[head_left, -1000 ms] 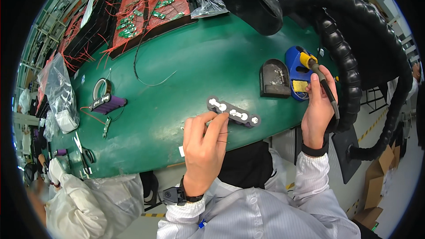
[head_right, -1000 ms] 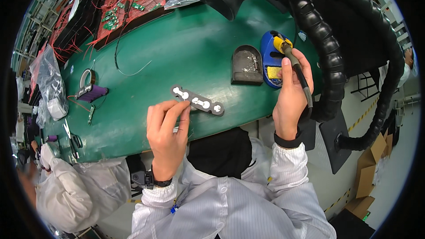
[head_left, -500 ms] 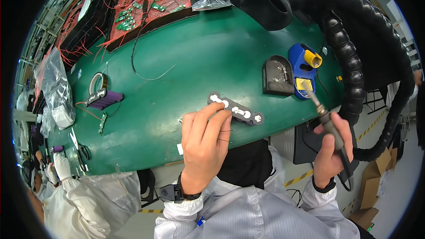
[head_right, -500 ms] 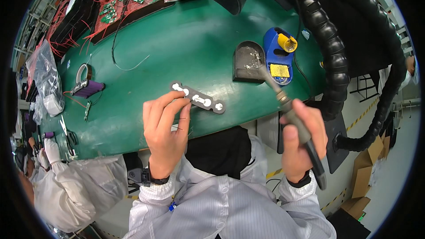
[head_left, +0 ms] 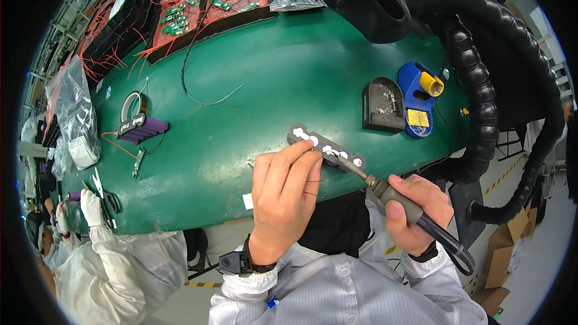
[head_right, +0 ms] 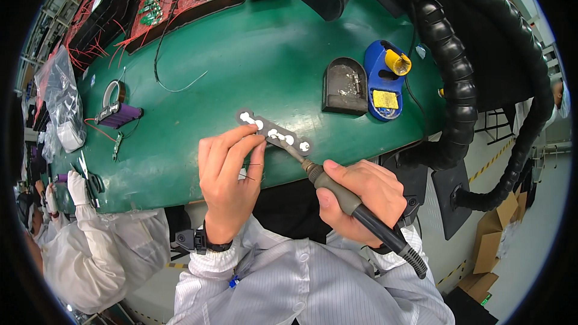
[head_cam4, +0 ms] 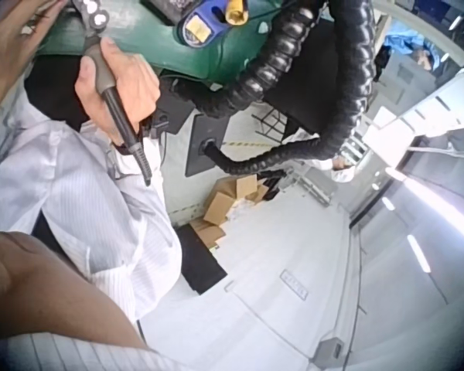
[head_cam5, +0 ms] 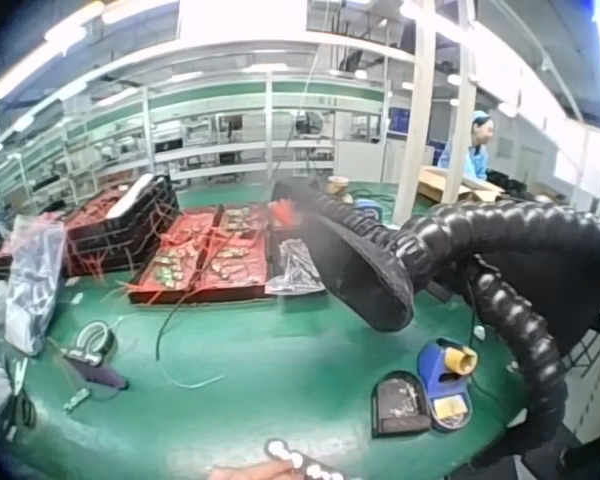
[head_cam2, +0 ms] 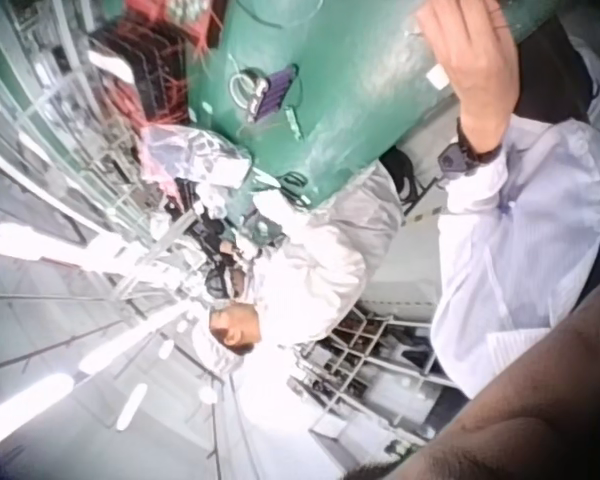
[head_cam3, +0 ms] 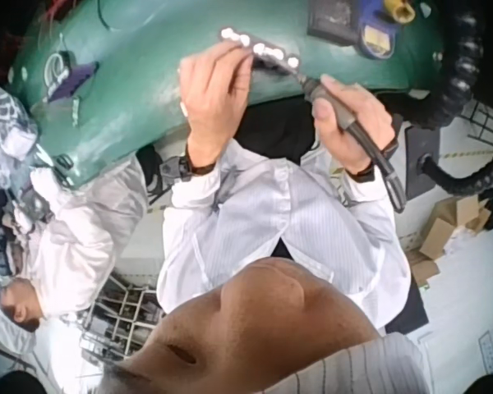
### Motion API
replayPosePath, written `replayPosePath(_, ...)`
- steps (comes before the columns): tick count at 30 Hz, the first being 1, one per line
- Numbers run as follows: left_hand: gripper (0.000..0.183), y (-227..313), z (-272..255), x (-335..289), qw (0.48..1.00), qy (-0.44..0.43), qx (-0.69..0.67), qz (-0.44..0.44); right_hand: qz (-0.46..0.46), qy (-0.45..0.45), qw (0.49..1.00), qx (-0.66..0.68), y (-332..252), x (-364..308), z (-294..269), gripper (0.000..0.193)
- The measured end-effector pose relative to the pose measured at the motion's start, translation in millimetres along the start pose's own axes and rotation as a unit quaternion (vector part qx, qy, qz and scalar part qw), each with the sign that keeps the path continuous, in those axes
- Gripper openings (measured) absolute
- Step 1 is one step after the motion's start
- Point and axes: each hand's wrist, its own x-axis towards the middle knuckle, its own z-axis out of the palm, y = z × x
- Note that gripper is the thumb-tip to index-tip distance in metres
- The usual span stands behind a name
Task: Soldering wires to a battery pack assembly on an electronics workbench.
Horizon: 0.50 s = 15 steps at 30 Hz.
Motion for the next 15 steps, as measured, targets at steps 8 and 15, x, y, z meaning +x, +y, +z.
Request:
replayPosePath(8, 0.023, -0.2, -1.2, 2.2, 1.000, -0.003, -0.007, 0.000, 0.031, -0.004, 0.999, -0.005, 0.4, -2.5, 2.3, 0.030)
replayPosePath(15, 0.021, -1.3, -0.1, 2.7, 1.000, -0.004, -0.015, -0.002, 0.036, -0.002, 0.999, -0.007, -0.5, -1.6, 3.5, 0.030)
